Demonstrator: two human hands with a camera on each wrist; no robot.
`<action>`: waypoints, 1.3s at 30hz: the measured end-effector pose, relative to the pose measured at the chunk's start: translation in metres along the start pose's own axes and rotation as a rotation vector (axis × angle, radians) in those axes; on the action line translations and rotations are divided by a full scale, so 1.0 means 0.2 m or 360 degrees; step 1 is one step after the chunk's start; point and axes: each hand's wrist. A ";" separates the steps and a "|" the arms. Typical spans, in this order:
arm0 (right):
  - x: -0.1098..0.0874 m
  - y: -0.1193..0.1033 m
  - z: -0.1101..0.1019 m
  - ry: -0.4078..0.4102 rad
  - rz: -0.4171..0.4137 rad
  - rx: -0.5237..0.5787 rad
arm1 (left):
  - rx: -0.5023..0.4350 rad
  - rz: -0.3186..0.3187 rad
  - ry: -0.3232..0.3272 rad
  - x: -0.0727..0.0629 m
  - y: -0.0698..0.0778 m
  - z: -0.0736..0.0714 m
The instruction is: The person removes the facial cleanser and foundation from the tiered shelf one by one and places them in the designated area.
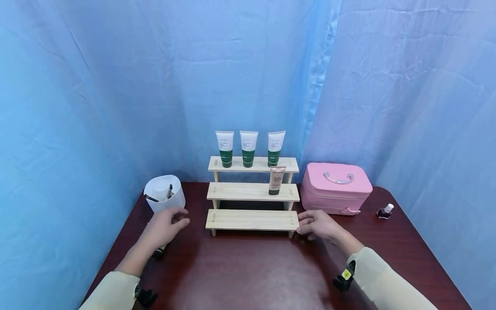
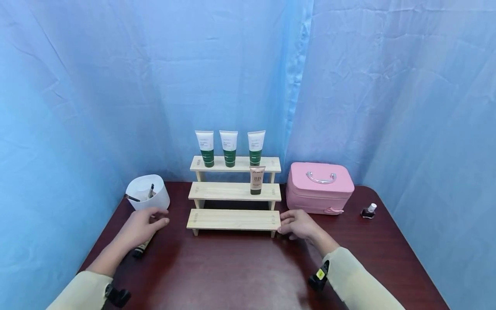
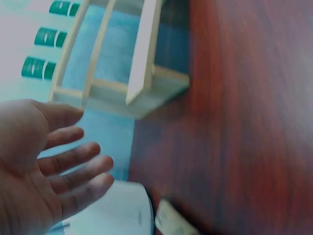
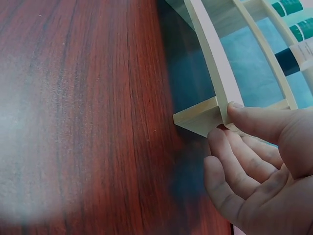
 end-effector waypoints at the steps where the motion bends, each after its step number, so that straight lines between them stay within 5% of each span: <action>1: 0.00 0.01 0.00 -0.0011 0.0008 0.0017 | -0.0020 0.0038 0.0010 0.03 0.02 0.01; 8: 0.01 0.04 -0.02 -0.0023 0.0102 0.0141 | -0.0271 0.0305 0.0099 0.23 0.23 0.12; 22: -0.01 0.03 -0.02 0.0018 0.0131 0.0069 | -0.0731 0.0325 0.0007 0.59 0.65 0.32; 31: 0.00 0.02 0.00 0.0008 0.0088 0.0084 | -0.0924 0.0341 -0.0049 0.70 0.75 0.40; 39: 0.00 0.03 -0.01 0.0044 0.0121 0.0099 | -0.0917 0.0318 -0.0026 0.76 0.78 0.46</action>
Point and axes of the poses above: each hand's wrist, its own x-axis towards the middle knuckle, its own z-axis out of the palm, y = z × x, and after that the axes turned 8 degrees about z, right-handed
